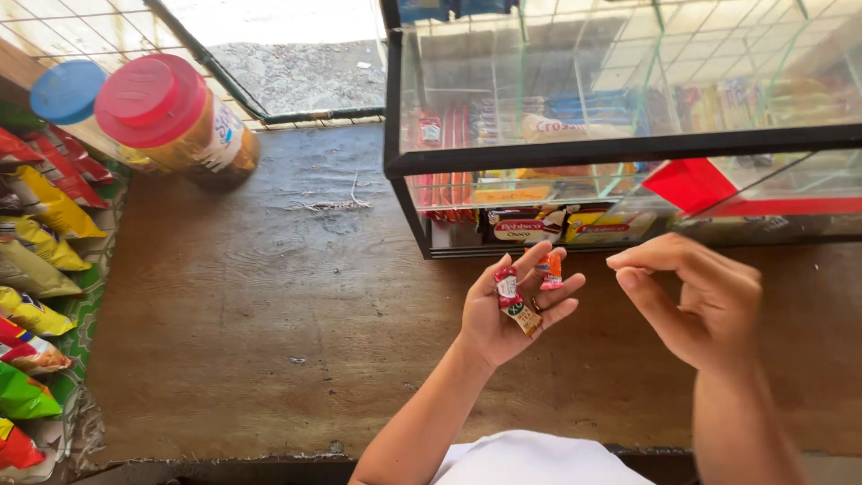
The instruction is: Organizing and restocking various candies in a glass display case at a store counter.
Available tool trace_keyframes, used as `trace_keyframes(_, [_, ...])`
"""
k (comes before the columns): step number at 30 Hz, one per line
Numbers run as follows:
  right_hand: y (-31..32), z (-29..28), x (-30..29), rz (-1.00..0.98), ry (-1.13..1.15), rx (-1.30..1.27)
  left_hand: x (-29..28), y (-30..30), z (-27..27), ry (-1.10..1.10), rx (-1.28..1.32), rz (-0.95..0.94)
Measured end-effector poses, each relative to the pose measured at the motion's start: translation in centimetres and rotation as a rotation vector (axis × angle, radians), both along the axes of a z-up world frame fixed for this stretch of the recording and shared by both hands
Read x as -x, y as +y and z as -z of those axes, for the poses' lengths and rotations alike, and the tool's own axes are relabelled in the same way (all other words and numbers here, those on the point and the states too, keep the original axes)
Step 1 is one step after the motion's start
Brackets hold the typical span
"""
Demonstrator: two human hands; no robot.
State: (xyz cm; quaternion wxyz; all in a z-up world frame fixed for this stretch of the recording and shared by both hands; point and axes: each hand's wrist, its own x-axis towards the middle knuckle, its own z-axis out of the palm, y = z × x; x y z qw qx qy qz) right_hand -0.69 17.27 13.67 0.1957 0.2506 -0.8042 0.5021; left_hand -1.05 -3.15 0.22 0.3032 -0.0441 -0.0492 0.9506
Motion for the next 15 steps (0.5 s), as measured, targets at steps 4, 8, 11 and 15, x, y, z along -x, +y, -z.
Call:
trace_keyframes(4, [2.1, 7.3, -2.4, 0.179, -0.303, 0.102, 0.3, 1.2, -0.5, 0.014, 0.015, 0.007])
trace_keyframes(8, [1.6, 7.5, -3.4, 0.245, -0.270, 0.059, 0.0, 2.7, -0.5, 0.043, 0.055, 0.018])
trace_keyframes(11, [1.1, 7.3, -3.6, 0.263, -0.119, -0.069, -0.4, 3.7, 0.0, 0.044, 0.105, 0.041])
trace_keyframes(15, [0.9, 8.2, -3.4, 0.300, -0.014, -0.228, -0.8, 4.2, 0.4, 0.085, 0.075, 0.072])
